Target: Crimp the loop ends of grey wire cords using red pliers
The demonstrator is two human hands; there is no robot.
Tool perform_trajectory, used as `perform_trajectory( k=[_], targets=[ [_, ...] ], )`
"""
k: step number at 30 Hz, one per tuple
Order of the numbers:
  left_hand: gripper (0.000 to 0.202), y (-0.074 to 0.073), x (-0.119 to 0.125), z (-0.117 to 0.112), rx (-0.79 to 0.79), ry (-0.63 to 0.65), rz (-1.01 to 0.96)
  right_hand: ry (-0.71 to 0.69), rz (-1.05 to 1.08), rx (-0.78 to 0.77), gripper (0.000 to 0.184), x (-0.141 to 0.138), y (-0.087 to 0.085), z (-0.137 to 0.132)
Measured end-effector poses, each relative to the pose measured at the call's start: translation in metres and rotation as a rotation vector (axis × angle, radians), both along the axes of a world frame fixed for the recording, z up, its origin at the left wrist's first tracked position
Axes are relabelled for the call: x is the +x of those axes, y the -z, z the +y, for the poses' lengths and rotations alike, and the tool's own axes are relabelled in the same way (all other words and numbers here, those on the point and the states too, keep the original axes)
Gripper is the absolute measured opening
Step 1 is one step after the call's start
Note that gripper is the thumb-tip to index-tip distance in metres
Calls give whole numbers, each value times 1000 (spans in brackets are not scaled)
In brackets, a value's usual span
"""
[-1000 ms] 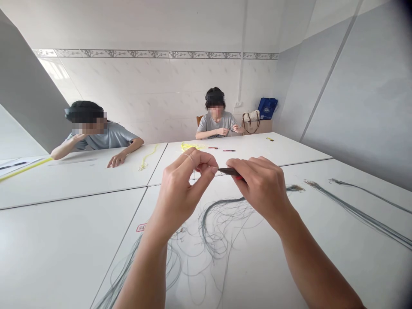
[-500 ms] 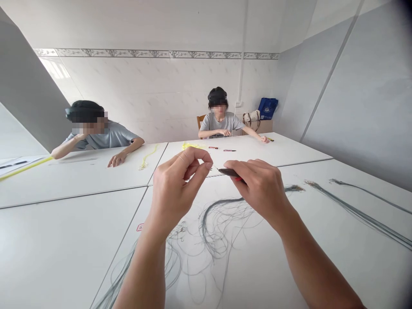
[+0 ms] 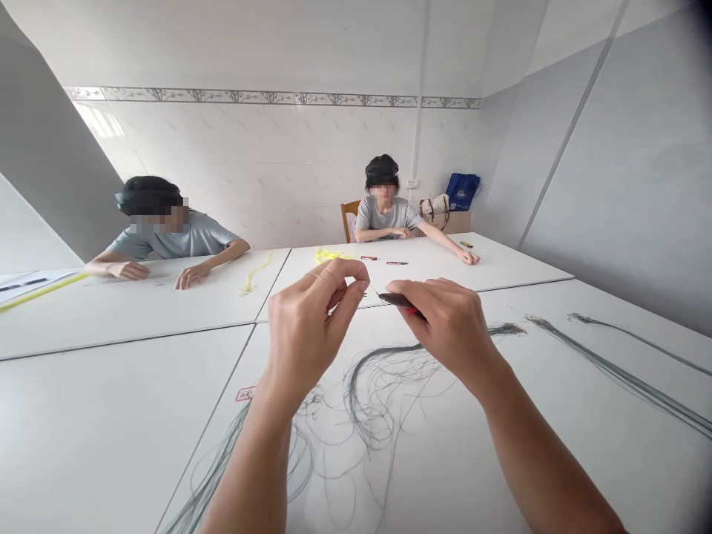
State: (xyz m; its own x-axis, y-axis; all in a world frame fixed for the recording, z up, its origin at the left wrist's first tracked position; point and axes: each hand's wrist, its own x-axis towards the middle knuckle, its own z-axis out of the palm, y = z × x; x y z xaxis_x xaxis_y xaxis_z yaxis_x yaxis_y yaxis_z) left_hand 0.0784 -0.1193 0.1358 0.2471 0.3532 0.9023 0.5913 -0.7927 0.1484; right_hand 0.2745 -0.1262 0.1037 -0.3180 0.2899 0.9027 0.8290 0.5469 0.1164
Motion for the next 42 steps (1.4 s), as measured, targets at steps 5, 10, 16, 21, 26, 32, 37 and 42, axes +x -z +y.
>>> perform_trajectory(
  k=[5, 10, 16, 21, 26, 32, 37, 42],
  targets=[
    [9, -2, -2, 1, -44, 22, 16, -144, 148, -233, 13, 0, 0, -1],
    [11, -3, -3, 3, -120, 83, 35, -590, 543, -809, 23, 0, -2, 0],
    [11, -3, -9, 12, -230, -3, 87, -1064, 875, -1101, 24, 8, -5, 6],
    [13, -3, -17, 21, -308, -72, 120, -1046, 1080, -1026, 29, 25, -16, 8],
    [14, -1, -25, 26, -424, -107, 223, -813, 1286, -699, 19, 90, -23, 15],
    [17, 2, -30, 33, -614, -112, 399, -762, 1620, -647, 14, 160, 8, 47],
    [16, 17, -29, 52, -841, -40, 575, -535, 1909, -881, 11, 175, 70, 59],
    [7, 38, -18, 72, -1037, 25, 671, -398, 1934, -994, 23, 189, 120, 48]
  ],
)
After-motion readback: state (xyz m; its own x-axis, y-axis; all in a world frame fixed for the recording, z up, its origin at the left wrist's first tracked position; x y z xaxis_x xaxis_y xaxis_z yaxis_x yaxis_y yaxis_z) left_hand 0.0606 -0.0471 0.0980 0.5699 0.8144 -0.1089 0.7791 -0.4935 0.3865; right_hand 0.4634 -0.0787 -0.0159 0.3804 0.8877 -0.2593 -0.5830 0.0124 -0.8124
